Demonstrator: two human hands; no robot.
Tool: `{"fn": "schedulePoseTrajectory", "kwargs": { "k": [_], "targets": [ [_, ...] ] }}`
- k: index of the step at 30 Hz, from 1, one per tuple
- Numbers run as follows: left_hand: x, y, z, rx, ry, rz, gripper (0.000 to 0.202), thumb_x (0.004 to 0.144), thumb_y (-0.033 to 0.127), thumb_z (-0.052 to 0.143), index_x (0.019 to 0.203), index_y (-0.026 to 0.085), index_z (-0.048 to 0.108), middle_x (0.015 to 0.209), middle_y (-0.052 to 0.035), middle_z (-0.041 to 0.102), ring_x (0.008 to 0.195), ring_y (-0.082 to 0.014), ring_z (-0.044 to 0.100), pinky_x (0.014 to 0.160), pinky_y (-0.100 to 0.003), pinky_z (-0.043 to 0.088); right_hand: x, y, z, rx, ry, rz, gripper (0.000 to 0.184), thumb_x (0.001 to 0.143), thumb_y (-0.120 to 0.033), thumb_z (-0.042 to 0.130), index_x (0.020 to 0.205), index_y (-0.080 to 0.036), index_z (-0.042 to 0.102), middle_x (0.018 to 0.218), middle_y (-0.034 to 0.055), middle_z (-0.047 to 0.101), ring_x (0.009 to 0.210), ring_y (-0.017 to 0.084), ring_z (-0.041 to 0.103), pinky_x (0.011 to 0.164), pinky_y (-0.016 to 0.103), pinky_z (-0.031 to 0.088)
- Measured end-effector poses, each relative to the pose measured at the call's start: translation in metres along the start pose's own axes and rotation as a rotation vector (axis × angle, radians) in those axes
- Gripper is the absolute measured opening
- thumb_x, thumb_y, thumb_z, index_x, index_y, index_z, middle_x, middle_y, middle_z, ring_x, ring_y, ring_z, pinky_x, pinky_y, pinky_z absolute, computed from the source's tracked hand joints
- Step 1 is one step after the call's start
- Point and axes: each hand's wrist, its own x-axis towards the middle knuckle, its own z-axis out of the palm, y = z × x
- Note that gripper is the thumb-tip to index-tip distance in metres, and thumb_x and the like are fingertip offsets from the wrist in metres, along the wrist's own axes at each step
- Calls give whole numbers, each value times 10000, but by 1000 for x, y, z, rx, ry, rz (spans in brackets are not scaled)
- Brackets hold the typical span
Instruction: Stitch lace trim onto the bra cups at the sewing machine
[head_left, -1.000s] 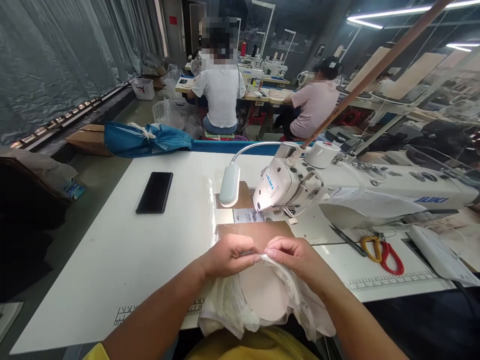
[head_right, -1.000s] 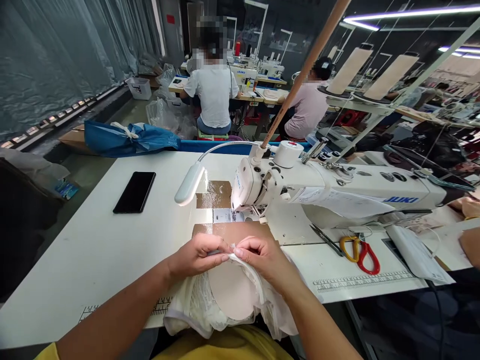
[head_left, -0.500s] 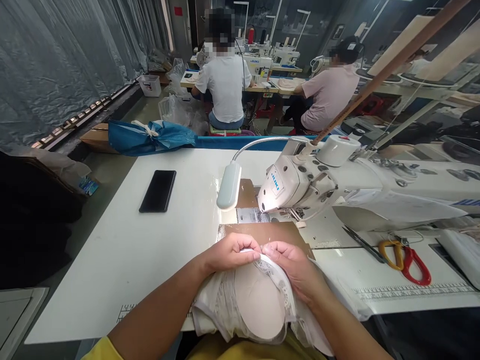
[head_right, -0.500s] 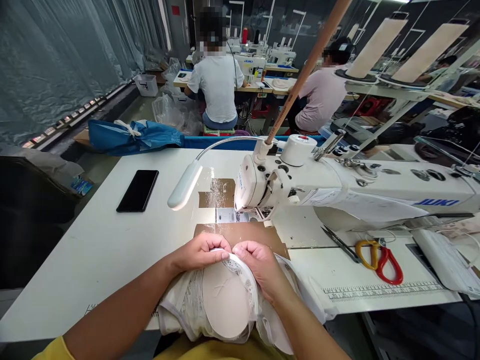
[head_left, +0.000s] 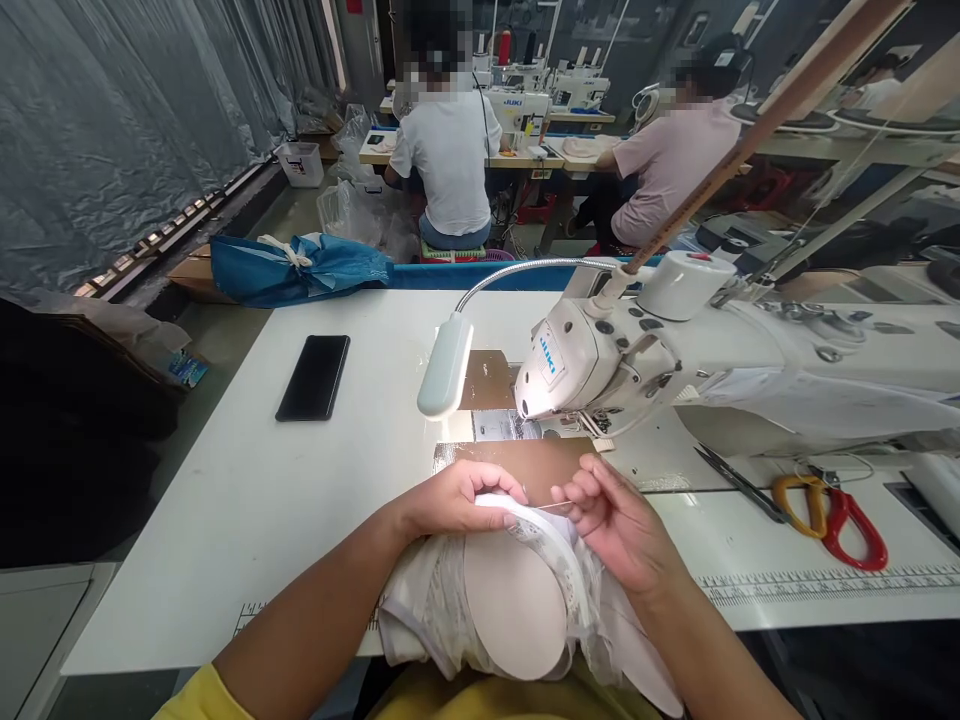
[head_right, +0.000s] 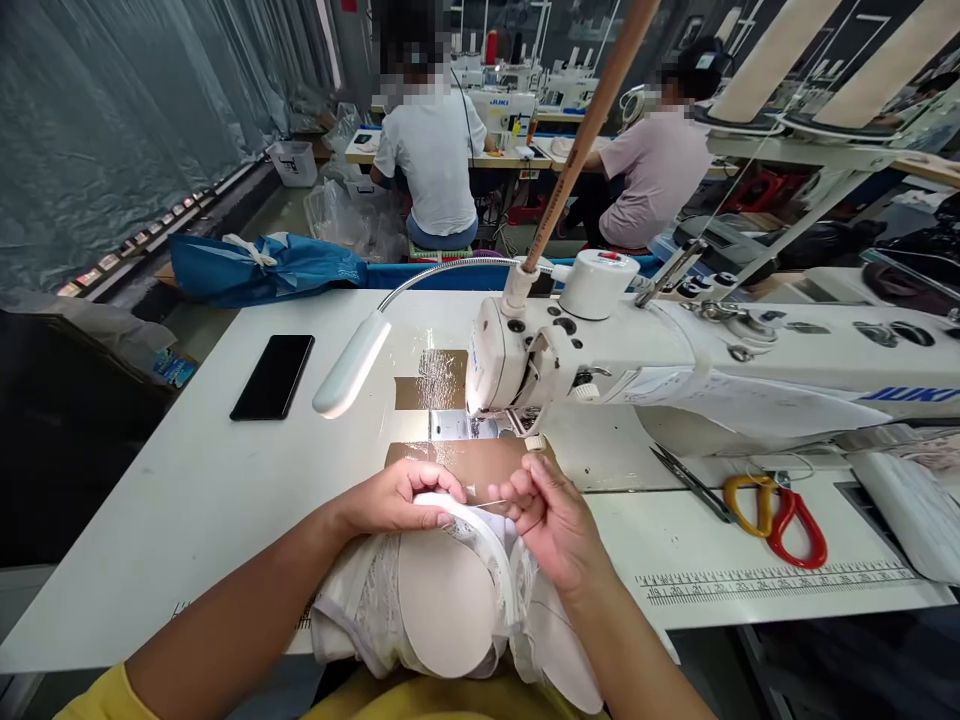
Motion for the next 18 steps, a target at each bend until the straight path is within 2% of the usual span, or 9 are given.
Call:
{"fn": "schedulePoseTrajectory", "kwargs": {
  "k": [3,7,11,18],
  "targets": [
    [0,2,-2,61,4,15,251,781,294,689,977,136,682,972,-73,671,885,-159,600,802,-249,456,4,-10,-5,72,24,-50,233,659,-232,802,687,-172,579,491,-113,409,423,15,352,569,194,505],
    [-1,4,-3,119,0,-64,257,834,345,624,964,133,690,967,-79,687,886,-167,616,795,-255,470,9,-22,-15,58,81,-119,229,652,-224,795,703,-159,582,475,-110,368,403,12,285,389,137,353],
    [-2,6,-5,146,-2,-141,296,847,397,599,941,133,692,948,-74,689,864,-165,622,753,-246,482,12,-30,-26,28,138,-178,235,649,-223,790,702,-158,571,470,-108,337,407,17,265,361,136,298],
    [-1,9,-8,123,-41,-184,321,856,413,586,980,138,696,989,-81,692,897,-176,625,776,-258,487,14,-37,-30,-24,211,-250,244,632,-223,793,699,-162,566,492,-98,342,431,22,276,374,135,300]
  ]
}}
